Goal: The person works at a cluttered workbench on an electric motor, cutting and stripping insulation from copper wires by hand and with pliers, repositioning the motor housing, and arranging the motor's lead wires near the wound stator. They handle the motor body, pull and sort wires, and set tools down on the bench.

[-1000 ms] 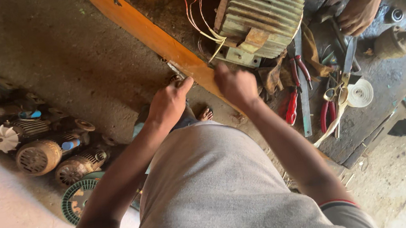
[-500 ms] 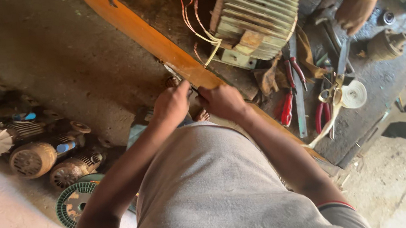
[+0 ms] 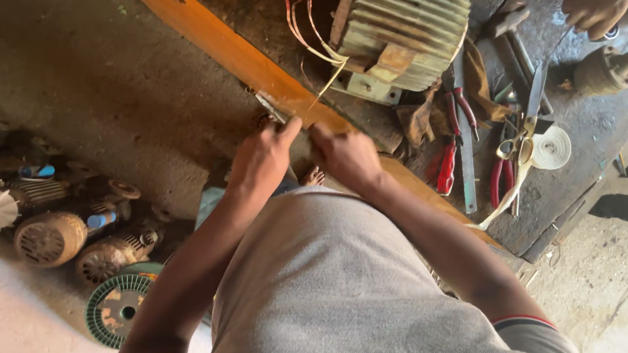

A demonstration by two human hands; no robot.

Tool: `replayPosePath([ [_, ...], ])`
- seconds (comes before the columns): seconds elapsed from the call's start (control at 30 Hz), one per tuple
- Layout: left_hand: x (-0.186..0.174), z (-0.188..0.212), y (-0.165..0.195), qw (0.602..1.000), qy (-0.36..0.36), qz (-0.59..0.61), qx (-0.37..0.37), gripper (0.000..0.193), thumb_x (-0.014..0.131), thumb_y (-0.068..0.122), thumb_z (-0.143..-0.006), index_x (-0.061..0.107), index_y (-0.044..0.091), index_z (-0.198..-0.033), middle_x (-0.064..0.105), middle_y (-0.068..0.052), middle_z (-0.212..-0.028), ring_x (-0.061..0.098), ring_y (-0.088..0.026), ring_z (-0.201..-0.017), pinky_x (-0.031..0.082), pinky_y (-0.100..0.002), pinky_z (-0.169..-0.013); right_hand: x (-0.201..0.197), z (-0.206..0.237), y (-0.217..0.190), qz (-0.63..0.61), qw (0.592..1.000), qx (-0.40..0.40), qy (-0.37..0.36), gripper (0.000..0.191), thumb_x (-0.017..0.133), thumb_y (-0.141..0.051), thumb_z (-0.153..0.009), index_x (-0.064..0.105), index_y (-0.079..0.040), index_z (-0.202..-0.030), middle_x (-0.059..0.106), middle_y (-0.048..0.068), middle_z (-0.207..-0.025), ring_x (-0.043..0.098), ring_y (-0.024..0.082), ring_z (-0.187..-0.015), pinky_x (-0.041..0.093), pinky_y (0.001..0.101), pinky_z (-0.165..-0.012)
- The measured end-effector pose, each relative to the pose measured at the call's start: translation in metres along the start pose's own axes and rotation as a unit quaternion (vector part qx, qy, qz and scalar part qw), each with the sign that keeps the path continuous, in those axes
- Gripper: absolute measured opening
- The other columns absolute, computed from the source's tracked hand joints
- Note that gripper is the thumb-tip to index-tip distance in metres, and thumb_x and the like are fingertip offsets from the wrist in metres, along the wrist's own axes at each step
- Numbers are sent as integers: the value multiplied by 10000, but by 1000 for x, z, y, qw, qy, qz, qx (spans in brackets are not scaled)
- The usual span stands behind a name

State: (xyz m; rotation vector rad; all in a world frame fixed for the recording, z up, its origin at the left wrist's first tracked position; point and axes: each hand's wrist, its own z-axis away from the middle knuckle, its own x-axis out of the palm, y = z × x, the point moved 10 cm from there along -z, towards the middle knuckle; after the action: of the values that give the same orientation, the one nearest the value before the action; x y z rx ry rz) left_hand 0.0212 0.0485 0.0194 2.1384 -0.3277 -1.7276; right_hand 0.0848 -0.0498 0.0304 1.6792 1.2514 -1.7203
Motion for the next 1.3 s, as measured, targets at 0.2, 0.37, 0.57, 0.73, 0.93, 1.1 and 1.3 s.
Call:
replayPosePath([
  [0.2,19,2,-4,999,-47,-4,-18,225,505,58,-1044,619,84,-1236,678,-156,-681,709,-265,-568,536,-364,-412,40,13,33,63,970,141,-189,191,466,-225,-1144,573,-71,-1108,637,88,-594,654,251,-436,502,409,-344],
  [0.37,59,-1,-16,943,-183,233,-154,93,596,152,-1071,655,93,-1112,725,-77,-707,746,-195,-575,531,-280,-476,29,14,12,-43,990,45,-125,153,547,-249,-1037,579,-104,-1076,614,112,-581,607,266,-448,497,417,-393],
  [0.57,25,-1,-29,971,-96,193,-100,283,517,84,-1026,567,107,-1304,775,-91,-928,722,-242,-534,521,-338,-407,11,9,22,-23,992,76,-95,214,508,-300,-1058,551,-108,-1141,607,80,-576,560,232,-382,447,401,-326],
  [0.73,17,-8,-12,993,-107,-36,-19,320,514,53,-1014,588,156,-1309,731,-179,-809,743,-303,-652,577,-387,-485,27,14,35,61,971,157,-169,282,441,-362,-1107,542,-122,-1216,596,45,-537,549,192,-369,417,366,-304],
  [0.93,8,-5,-3,998,-49,-25,4,349,547,61,-937,601,140,-1273,712,-200,-780,729,-357,-624,567,-429,-473,34,11,24,-51,984,73,-153,281,466,-354,-1104,575,-114,-1202,600,59,-588,546,157,-388,439,316,-333],
  [1.1,35,-7,-7,991,-111,-62,-31,160,533,59,-1056,574,53,-1211,706,-178,-762,716,-256,-579,549,-364,-425,47,15,18,-69,975,87,-195,240,446,-300,-1128,582,-103,-1146,631,88,-659,579,209,-408,465,354,-327],
  [1.3,31,-2,-21,960,-62,248,-114,118,532,151,-1083,564,47,-1127,752,-138,-893,740,-197,-628,570,-311,-471,6,16,42,-88,984,143,-52,250,489,-298,-1137,548,-61,-1082,636,66,-650,569,194,-417,445,372,-366],
])
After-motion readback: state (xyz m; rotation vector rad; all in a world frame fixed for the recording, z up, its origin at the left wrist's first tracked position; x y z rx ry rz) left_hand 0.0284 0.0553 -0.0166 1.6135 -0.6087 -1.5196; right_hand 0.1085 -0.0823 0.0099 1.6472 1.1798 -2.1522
